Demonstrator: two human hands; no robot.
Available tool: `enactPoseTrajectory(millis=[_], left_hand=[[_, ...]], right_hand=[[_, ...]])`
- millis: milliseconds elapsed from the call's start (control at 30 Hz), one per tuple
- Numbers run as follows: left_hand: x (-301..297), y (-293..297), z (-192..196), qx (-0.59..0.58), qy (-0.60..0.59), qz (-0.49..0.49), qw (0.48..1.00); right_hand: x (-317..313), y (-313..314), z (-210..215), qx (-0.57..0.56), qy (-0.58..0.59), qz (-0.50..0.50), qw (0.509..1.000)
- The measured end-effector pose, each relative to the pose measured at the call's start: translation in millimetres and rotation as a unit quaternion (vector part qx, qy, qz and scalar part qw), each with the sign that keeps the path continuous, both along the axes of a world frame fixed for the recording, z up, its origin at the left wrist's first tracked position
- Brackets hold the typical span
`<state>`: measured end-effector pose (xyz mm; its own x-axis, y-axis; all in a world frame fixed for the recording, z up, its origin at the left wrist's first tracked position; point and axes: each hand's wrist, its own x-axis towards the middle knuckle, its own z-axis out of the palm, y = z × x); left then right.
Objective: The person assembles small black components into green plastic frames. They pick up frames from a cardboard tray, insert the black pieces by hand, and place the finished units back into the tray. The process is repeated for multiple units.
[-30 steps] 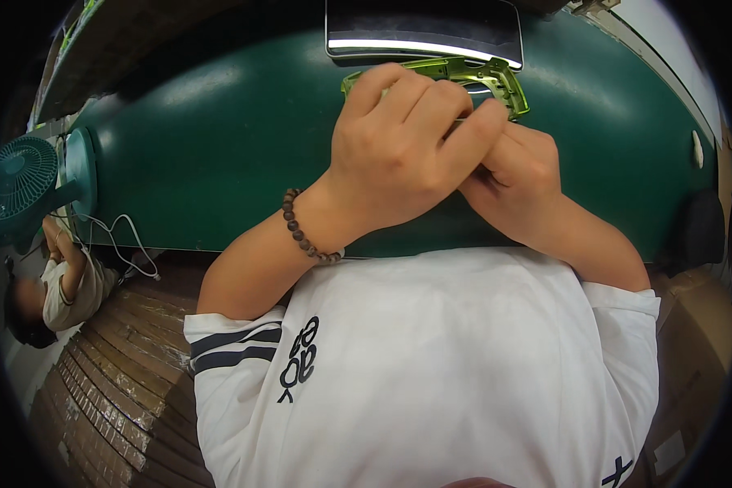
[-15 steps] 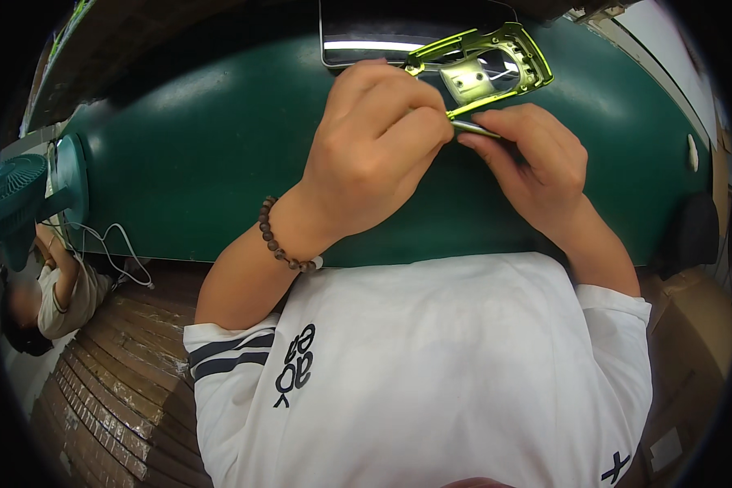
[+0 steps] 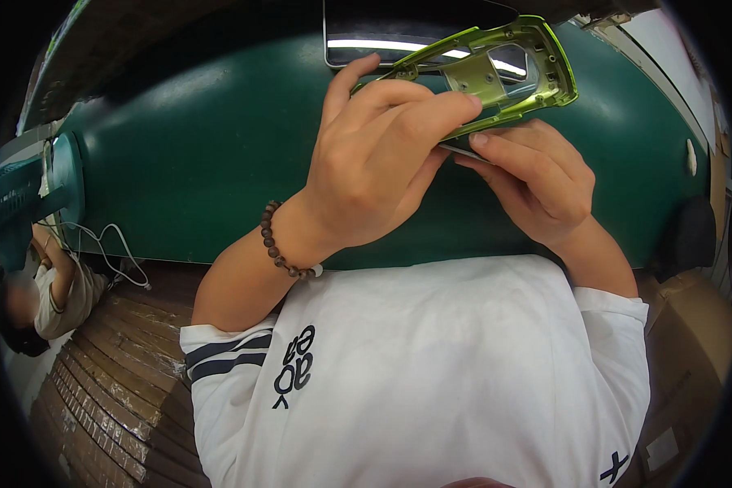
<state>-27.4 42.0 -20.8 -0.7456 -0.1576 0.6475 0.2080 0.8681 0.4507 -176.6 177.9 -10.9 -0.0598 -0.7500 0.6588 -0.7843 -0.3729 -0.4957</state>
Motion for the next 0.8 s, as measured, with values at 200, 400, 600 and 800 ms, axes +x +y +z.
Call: enactPoseTrajectory(millis=[200,400,600,800], left_hand=[[3,-2,19,0.569,-0.030,-0.157,0.807],[2,-2,16,0.720,-0.083,-0.257,0.639],[2,-11,17,0.759,-0.123,-0.211,0.604],[9,-24,12,0.699,-0.170,-0.247,0.649]], right_hand=[[-19,1,1,-0.095,-0.109,-0.115,0.983],[-11,-2,6,0.086,-0.530,0.074,0.840],[-10,5,4,0.109,-0.584,0.056,0.802],[-11,8,3,0.149,-0.646,0.121,0.739]])
